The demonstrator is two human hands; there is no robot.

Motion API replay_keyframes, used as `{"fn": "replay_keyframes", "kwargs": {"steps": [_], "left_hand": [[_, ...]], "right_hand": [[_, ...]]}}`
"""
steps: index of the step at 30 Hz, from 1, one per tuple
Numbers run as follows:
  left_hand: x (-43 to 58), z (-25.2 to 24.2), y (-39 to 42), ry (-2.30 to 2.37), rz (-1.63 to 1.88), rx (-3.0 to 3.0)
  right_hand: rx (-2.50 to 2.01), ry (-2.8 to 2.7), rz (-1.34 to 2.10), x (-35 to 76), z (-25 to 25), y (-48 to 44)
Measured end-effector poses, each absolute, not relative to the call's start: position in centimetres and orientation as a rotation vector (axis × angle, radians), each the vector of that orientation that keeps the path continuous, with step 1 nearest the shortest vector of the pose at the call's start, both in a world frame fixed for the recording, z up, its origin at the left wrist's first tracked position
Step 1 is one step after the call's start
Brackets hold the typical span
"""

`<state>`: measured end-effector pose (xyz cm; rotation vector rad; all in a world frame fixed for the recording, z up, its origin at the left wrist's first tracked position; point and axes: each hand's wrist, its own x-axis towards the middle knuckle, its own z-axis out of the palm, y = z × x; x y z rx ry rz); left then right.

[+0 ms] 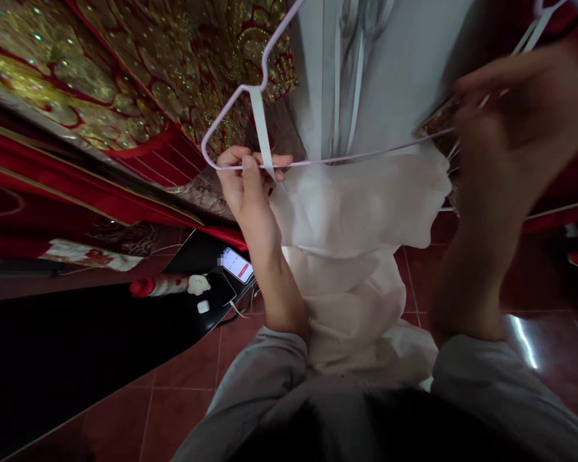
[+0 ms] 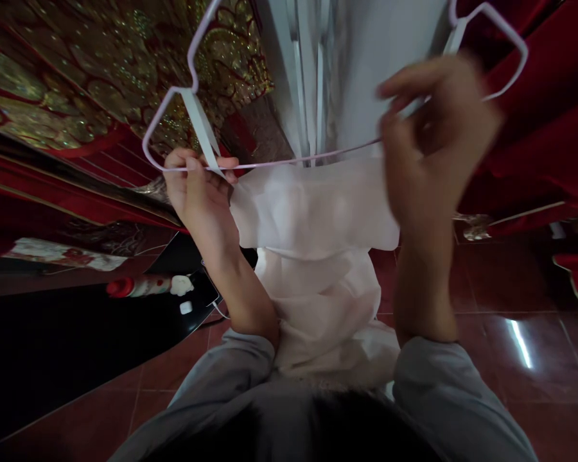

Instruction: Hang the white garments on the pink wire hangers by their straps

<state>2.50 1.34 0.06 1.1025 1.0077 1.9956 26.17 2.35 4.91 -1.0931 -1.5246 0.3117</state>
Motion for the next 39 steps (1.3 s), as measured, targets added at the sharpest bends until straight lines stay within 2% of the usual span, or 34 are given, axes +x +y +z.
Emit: {"fn": "replay_keyframes", "kwargs": {"steps": [5, 13, 19, 21, 26, 28, 32, 36, 39], "left_hand": [[2.7, 0.0, 0.8, 1.038, 2.040, 1.144], [2.1, 1.0, -2.1, 1.245, 1.860, 1.382], [0.3, 5.4, -2.2, 0.903, 1.877, 1.222], [-1.3, 5.9, -1.6, 0.919, 1.862, 1.181], [-3.4, 2.8, 0.5, 1.040, 2.203, 0.915], [-2.6, 1.1, 0.8, 1.089, 2.148, 0.829], [0.6, 0.1, 0.3, 0.944, 1.824, 0.974], [3.2, 0.7, -0.2, 0.784, 1.894, 1.023], [3.6, 0.8, -0.2, 0.761, 1.896, 1.079]], "right_hand": [[-1.183, -1.670, 0.353, 22.5, 0.7, 0.2], [-1.105, -1.613, 0.379, 20.9, -1.7, 0.0], [-1.131, -1.631, 0.412, 20.7, -1.8, 0.0], [-1.116, -1.653, 0.414, 21.2, -1.8, 0.1], [-1.074, -1.653, 0.366, 22.6, -2.4, 0.7], [-1.053, -1.658, 0.362, 22.8, -2.6, 1.0], [-1.065, -1.662, 0.379, 22.3, -2.3, 0.8], [-1.017, -1.650, 0.331, 21.7, -1.5, 0.2], [-0.934, -1.396, 0.150, 22.7, -1.7, 1.1]]}}
